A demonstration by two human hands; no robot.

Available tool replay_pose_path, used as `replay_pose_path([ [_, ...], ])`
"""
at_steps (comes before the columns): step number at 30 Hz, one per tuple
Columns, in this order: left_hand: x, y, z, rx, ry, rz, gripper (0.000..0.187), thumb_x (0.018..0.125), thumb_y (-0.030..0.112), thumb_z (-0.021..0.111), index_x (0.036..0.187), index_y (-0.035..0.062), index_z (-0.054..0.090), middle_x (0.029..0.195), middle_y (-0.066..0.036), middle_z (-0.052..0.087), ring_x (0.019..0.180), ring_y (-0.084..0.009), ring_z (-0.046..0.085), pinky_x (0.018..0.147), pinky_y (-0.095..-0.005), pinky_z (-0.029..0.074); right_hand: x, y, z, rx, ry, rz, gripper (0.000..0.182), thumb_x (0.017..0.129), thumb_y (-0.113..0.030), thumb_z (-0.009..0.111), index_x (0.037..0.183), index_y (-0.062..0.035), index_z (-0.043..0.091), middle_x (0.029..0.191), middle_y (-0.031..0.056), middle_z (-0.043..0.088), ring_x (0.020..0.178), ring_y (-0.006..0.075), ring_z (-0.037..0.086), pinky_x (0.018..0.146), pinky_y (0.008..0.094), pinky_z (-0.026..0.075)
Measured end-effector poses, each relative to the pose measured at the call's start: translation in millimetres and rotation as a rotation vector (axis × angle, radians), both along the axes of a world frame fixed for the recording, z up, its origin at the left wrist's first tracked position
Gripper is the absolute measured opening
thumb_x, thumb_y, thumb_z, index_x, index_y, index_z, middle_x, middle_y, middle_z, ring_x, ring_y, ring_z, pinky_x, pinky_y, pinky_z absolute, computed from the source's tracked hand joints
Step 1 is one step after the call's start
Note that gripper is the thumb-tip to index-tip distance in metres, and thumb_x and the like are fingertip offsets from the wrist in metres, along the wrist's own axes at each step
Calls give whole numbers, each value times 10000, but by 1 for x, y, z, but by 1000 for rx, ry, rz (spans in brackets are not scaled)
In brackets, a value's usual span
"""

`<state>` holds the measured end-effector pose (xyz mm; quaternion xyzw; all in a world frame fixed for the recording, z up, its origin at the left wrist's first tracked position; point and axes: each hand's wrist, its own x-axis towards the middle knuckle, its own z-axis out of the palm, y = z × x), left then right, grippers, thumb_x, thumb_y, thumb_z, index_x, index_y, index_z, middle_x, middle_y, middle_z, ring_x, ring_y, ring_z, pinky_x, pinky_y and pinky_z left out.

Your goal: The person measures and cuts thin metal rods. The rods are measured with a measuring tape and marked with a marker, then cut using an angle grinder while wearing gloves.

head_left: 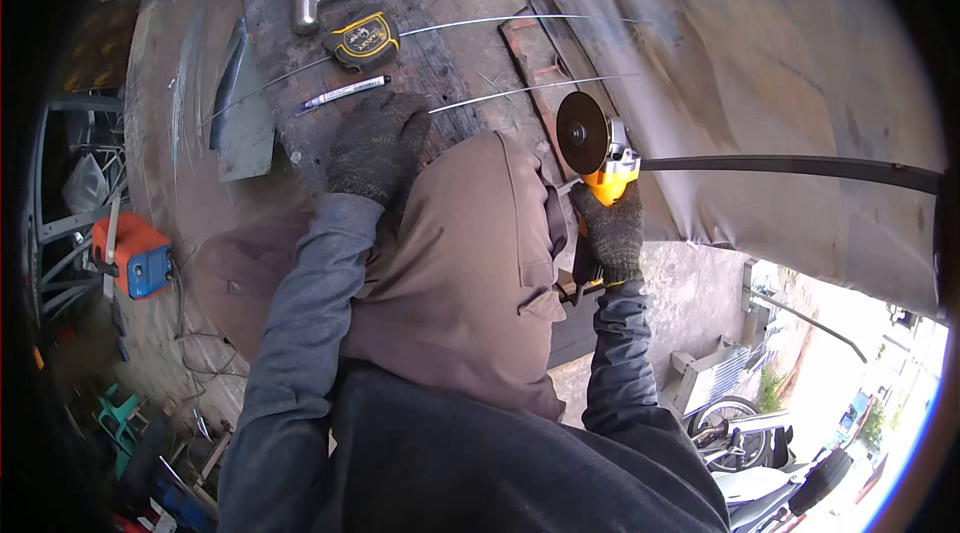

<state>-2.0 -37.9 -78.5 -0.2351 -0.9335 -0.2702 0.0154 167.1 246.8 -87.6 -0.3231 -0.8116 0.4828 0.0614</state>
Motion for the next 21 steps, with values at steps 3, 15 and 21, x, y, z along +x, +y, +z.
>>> replay_pose_path([
  [3, -5, -1, 8, -20, -131, -11, 242, 939, 272, 618, 1107, 127, 712, 1125, -136, 675, 1092, -348, 626, 952, -465, 502, -7, -1, -8, 29, 58, 27, 614, 766, -266, 840, 1254, -31, 551, 1100, 131, 649, 975, 252, 648, 853, 396, 524],
  [15, -4, -13, 17, -35, -215, 33, 255, 921, 248, 667, 1111, 89, 724, 1132, -121, 707, 1093, -335, 645, 977, -440, 488, -35, -17, -12, 157, 72, 154, 596, 760, -321, 847, 1187, -27, 553, 1006, 172, 711, 927, 328, 709, 803, 429, 550],
  [21, -4, -15, 14, -9, -210, 43, 255, 917, 240, 667, 1109, 83, 723, 1147, -122, 700, 1102, -331, 641, 986, -446, 487, -43, -17, -13, 182, 48, 151, 606, 757, -342, 851, 1178, -26, 552, 995, 185, 722, 916, 334, 722, 787, 432, 557],
])
